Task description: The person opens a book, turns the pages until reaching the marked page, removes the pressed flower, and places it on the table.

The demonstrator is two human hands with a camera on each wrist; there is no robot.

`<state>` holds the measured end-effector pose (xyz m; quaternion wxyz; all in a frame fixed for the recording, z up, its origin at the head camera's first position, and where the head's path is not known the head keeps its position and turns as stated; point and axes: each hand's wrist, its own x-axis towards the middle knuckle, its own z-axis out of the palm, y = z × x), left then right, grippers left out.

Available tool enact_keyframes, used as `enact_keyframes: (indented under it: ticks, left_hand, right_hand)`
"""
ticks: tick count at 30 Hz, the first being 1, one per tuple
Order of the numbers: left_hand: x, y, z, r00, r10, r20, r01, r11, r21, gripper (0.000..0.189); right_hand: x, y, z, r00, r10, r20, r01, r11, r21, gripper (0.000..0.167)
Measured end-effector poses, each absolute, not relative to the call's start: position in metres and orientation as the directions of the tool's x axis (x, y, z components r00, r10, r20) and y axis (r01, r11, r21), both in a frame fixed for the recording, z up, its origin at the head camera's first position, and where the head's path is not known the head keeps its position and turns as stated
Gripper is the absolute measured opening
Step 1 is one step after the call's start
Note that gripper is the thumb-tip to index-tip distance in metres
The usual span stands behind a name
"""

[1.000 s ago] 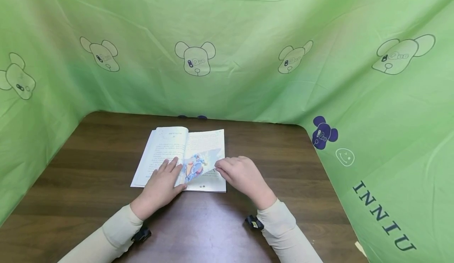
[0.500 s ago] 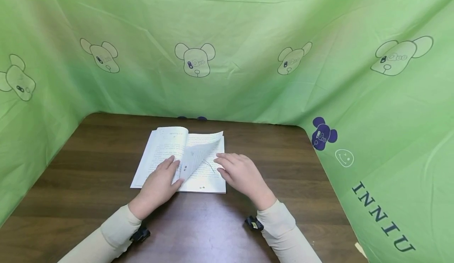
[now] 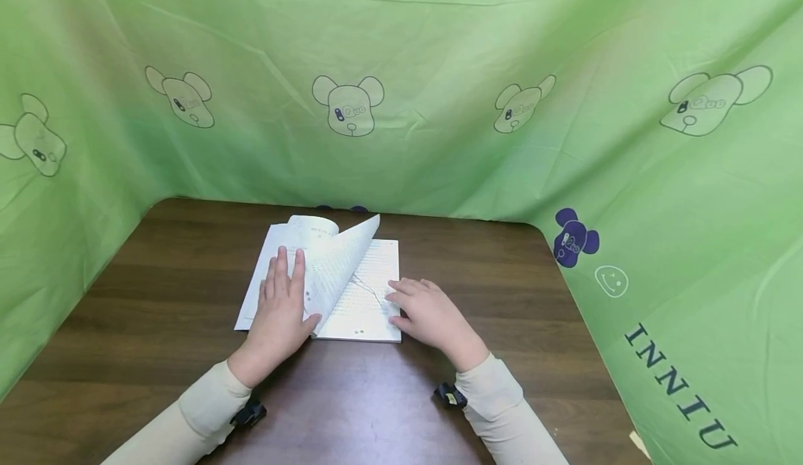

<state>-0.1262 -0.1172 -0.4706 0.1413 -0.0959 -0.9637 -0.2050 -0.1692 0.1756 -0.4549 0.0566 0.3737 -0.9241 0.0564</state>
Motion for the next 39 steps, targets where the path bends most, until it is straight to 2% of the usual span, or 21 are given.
enact_keyframes:
  ticks: [15,24,31,39]
  left_hand:
    - [-0.126,-0.117,-0.464,-0.952,0.211,0.224,0.274,0.913,0.303,0.105]
    - [-0.125,-0.12,-0.463,-0.962,0.222,0.159,0.259,0.926,0.275,0.084]
    - [-0.126,-0.124,-0.461,-0.961,0.241,0.136,0.273,0.91,0.313,0.072]
    - [-0.126,-0.127,-0.463,-0.972,0.23,0.05,0.234,0.919,0.318,0.062]
  right_hand:
    - [-0.167,0.175,-0.459,-0.758,-0.65,0.044,-0.651,0.755,-0.08,0.033]
    - [-0.168,0.171,-0.461,-0.779,-0.624,0.057,-0.626,0.774,-0.095,0.029]
    - [-0.174,0.171,-0.469,-0.795,-0.592,0.134,-0.607,0.78,-0.154,0.022]
    - [-0.173,0.171,-0.471,-0.826,-0.553,0.111,-0.563,0.795,-0.224,0.023]
